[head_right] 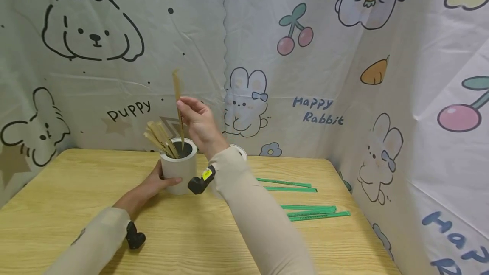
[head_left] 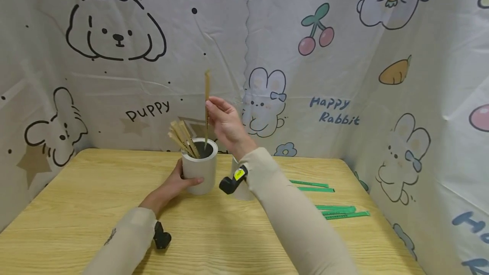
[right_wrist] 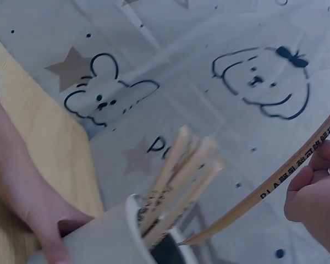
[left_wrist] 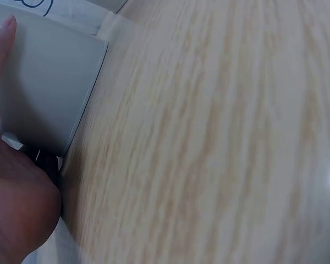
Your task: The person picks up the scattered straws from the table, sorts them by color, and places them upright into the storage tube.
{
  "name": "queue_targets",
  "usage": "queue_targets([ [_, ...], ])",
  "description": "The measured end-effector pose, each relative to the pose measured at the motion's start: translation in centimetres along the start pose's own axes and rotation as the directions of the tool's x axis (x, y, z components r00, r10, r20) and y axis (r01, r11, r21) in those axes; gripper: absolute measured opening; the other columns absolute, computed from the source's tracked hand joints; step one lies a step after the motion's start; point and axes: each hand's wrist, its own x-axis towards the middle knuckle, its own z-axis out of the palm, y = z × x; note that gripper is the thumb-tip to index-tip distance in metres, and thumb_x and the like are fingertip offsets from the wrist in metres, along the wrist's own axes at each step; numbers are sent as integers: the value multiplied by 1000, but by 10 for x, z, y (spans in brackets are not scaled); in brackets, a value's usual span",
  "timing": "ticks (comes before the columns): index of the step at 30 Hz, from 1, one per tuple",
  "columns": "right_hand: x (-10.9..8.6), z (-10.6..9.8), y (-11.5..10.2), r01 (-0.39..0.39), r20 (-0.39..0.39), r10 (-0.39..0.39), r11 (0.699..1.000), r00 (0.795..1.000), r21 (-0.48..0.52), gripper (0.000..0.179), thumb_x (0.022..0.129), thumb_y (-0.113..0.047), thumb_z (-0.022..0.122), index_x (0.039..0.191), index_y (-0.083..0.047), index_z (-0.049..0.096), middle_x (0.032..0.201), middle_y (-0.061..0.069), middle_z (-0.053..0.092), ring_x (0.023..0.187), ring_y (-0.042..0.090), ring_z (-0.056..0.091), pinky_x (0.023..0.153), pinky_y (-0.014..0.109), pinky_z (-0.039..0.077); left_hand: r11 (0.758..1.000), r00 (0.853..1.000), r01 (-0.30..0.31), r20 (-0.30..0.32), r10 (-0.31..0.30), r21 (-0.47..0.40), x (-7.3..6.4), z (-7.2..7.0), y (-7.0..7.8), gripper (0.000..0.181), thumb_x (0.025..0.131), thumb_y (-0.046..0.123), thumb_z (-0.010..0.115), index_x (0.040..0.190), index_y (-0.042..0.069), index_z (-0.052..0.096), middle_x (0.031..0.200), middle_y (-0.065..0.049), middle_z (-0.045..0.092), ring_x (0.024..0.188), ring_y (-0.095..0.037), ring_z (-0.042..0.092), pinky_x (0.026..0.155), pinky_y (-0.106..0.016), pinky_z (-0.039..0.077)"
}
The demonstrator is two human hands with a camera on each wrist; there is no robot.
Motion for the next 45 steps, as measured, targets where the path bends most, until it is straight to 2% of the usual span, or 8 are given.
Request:
queue_targets([
  [3,5,2,15,-14,-43,12,999,999,-49,45,102,4,51,78,-27,71,76,-15,65,72,1,56,70,19,41,1000,1000,1,2,-1,0,-1,0,2,107,89,29,77,161,14,0,166,-23,19,154,-41,21,126,-59,16],
  [7,2,-7,36,-81,-91,63,973,994,-214,22,100,-4,60,92,-19,74,83,-14,66,79,3,56,75,19,44,1000,1000,9,1,-9,14,-1,0,2,107,90,31,77,161,13,-1,166,-23,18,154,-41,20,126,-59,16],
  [9,-3,-13,43,-130,-109,99,935,989,-331,12,99,-9,63,105,-11,74,91,-11,68,86,3,58,80,20,46,1000,1000,13,-1,-13,23,0,0,2,107,90,32,77,161,13,-1,166,-23,18,154,-41,20,126,-59,17],
  [12,-10,-23,47,-185,-123,143,848,982,-497,27,99,-17,66,122,-4,70,108,-5,71,97,5,60,90,24,49,999,1000,14,3,-14,30,0,1,1,107,90,33,76,161,13,-1,166,-23,18,153,-41,21,125,-60,18],
  [15,-15,-33,42,-195,-122,153,799,981,-568,30,99,-21,66,124,-4,70,115,-1,71,101,12,59,96,32,50,1000,1000,9,8,-10,25,0,0,1,107,90,32,76,161,13,-2,166,-23,19,153,-42,21,125,-60,18],
  [23,-36,-62,12,-176,-99,146,754,984,-633,29,100,-21,65,119,0,69,99,-9,67,86,7,57,84,25,48,999,1000,12,-1,-12,39,-3,-1,4,109,89,31,77,162,12,-3,166,-26,17,153,-43,20,125,-60,18],
  [36,-72,-110,-15,-223,-137,178,691,974,-688,34,103,-23,60,126,2,64,131,16,64,124,28,59,107,40,49,999,1000,9,-21,-8,40,-4,2,1,108,90,28,77,162,9,-1,165,-27,19,153,-43,21,125,-59,18],
  [45,-95,-124,-25,-212,-119,182,668,976,-714,34,102,-21,62,122,7,64,116,14,66,103,21,58,91,29,50,997,999,15,-31,-12,74,-2,3,2,109,89,33,77,161,7,-1,164,-28,20,153,-43,22,126,-58,19],
])
